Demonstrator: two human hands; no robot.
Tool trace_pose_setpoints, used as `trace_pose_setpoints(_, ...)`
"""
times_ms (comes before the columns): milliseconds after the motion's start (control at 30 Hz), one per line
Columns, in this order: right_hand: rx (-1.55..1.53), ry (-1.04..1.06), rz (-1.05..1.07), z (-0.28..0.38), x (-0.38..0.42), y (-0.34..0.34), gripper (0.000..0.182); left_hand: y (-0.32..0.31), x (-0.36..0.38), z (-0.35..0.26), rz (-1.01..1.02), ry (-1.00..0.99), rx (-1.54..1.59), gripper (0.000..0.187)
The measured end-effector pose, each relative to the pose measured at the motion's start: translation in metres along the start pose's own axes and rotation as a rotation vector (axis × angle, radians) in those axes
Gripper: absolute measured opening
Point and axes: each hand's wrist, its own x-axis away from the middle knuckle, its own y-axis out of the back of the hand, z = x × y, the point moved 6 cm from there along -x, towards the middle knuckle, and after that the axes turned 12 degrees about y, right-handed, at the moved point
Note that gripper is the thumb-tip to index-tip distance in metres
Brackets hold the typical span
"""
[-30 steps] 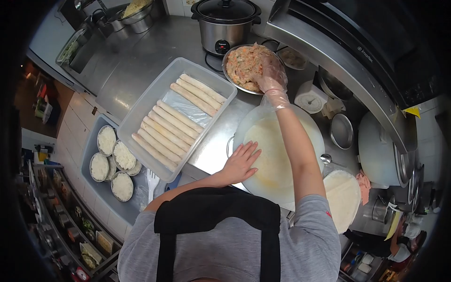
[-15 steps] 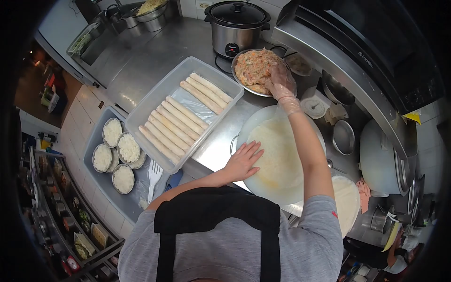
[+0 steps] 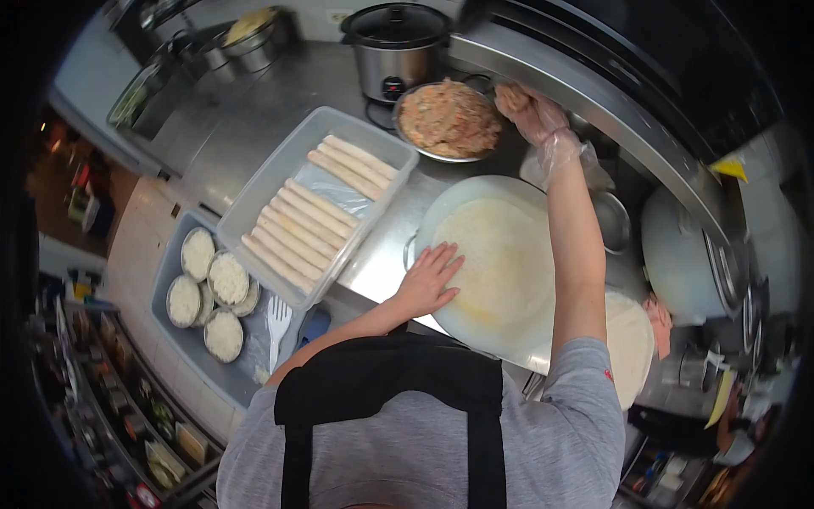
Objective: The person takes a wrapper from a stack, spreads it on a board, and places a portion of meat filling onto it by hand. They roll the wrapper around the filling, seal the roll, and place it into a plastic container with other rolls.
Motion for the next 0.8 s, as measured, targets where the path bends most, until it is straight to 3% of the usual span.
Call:
trace_pose_setpoints(67, -0.024, 0.164, -0.096, 0.036, 0.023, -0.013, 0.032, 0.000, 0.000, -0.002, 0.015, -0.015, -0.002, 0.062)
trace_pose_setpoints(133, -0.011, 0.353, -0.056, 0.076, 0.035, -0.005, 0.046, 0.001, 0.000, 0.000, -0.001, 0.005, -0.009, 0.060)
trace_pose_setpoints(200, 0.001, 0.311, -0.021, 0.104, 0.039, 0.025, 0.057, 0.002, 0.000, -0.003, 0.002, -0.010, -0.009, 0.060)
trace_pose_setpoints(800, -0.006, 0.295, 0.242, 0.138, 0.041, 0.048, 0.045, 0.003, -0.001, -0.005, 0.000, 0.011, -0.082, 0.059)
